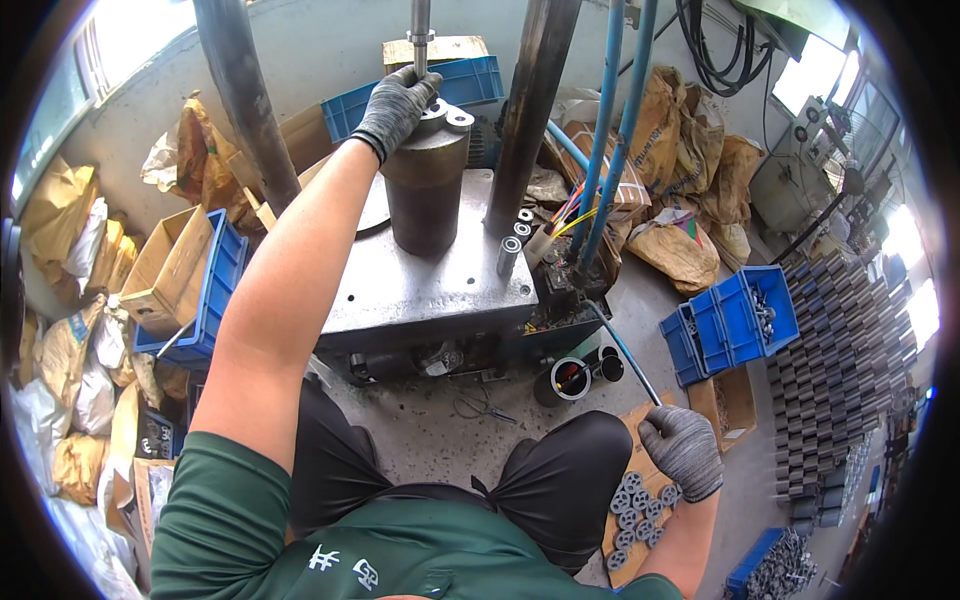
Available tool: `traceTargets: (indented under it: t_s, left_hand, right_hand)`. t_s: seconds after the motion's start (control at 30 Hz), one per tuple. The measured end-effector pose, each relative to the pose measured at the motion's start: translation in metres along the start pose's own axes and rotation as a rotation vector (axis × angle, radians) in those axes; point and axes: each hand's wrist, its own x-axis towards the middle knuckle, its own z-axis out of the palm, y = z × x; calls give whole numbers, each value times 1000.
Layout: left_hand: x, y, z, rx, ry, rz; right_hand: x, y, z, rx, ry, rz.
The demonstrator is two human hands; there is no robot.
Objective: The recorder inserts metal rods into a press machine, operates the machine via a lever, and organizes processed metal parts into boxes.
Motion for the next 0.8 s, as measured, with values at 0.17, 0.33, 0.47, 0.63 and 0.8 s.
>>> traceTargets:
  t_s: [0.17,0.33,0.47,0.63,0.8]
  left_hand:
    - [-2,2,1,-31,4,14]
    - [5,-12,-7,-57,40,60]
    - [1,0,1,-195,-36,-7]
    - [-1,6,1,-244,-39,-26]
    - [-3,8,0,-248,-37,-46]
  right_hand:
    - [-2,6,2,107,5,-3]
    - [16,12,-9,201,178,-160]
    - [83,8,-52,177,721,-252]
    - [188,25,-107,-122,981,-308]
    - [187,35,-102,-33,871,-99]
